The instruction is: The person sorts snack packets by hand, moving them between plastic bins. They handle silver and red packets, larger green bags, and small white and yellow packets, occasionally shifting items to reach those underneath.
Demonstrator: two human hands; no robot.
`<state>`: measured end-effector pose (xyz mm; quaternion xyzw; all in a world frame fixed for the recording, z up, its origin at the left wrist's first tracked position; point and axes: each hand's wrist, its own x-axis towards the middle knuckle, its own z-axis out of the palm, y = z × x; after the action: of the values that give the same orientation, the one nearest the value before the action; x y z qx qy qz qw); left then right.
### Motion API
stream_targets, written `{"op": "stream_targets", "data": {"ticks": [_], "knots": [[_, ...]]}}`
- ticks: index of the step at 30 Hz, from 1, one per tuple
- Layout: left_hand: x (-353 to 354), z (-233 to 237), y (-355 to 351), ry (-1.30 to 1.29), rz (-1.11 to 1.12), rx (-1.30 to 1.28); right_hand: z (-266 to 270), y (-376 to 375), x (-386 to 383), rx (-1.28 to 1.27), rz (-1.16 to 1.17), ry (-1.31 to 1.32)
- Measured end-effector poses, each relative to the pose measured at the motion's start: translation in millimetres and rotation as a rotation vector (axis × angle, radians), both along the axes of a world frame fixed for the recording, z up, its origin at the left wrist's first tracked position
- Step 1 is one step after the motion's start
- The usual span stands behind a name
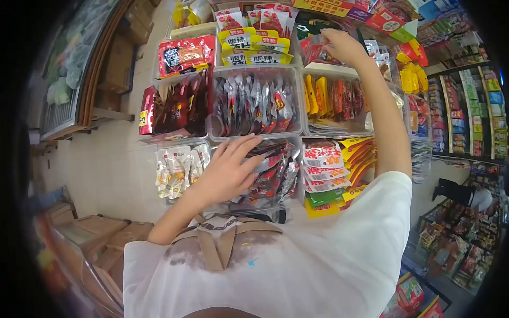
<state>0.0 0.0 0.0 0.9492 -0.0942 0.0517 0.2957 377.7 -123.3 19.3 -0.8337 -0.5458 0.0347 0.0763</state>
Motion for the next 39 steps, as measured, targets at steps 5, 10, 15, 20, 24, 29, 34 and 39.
{"op": "stream_targets", "data": {"ticks": [5,10,15,20,24,29,34,39], "knots": [[-11.8,-2.5,5.9,0.003,0.038,-0.023,16.8,-7.0,-5.0,0.048,0.090,-0.223],[-6.8,4.2,13.1,-0.052,0.031,-0.085,80.9,-9.8,-16.2,0.242,-0.122,-0.146],[4.3,18.9,18.0,-0.133,0.037,-0.140,86.9,-12.0,-19.2,0.160,-0.084,-0.056],[-5.3,20.7,24.1,-0.104,0.046,-0.110,65.2,-14.2,-12.6,0.190,-0.066,-0.089],[-9.8,23.2,36.3,-0.082,0.133,-0.194,93.9,-7.0,-31.2,0.268,-0.057,0.213],[2.2,30.1,29.1,-0.298,0.281,-0.309,119.6,6.4,-156.0,-0.107,-0.092,0.645],[2.8,20.8,9.8,0.447,0.100,-1.184,90.5,1.9,-207.4,-0.400,0.150,1.108],[-4.9,8.9,-8.8,0.580,0.318,-2.059,60.2,-40.3,-188.1,0.076,-0.152,1.394]]}}
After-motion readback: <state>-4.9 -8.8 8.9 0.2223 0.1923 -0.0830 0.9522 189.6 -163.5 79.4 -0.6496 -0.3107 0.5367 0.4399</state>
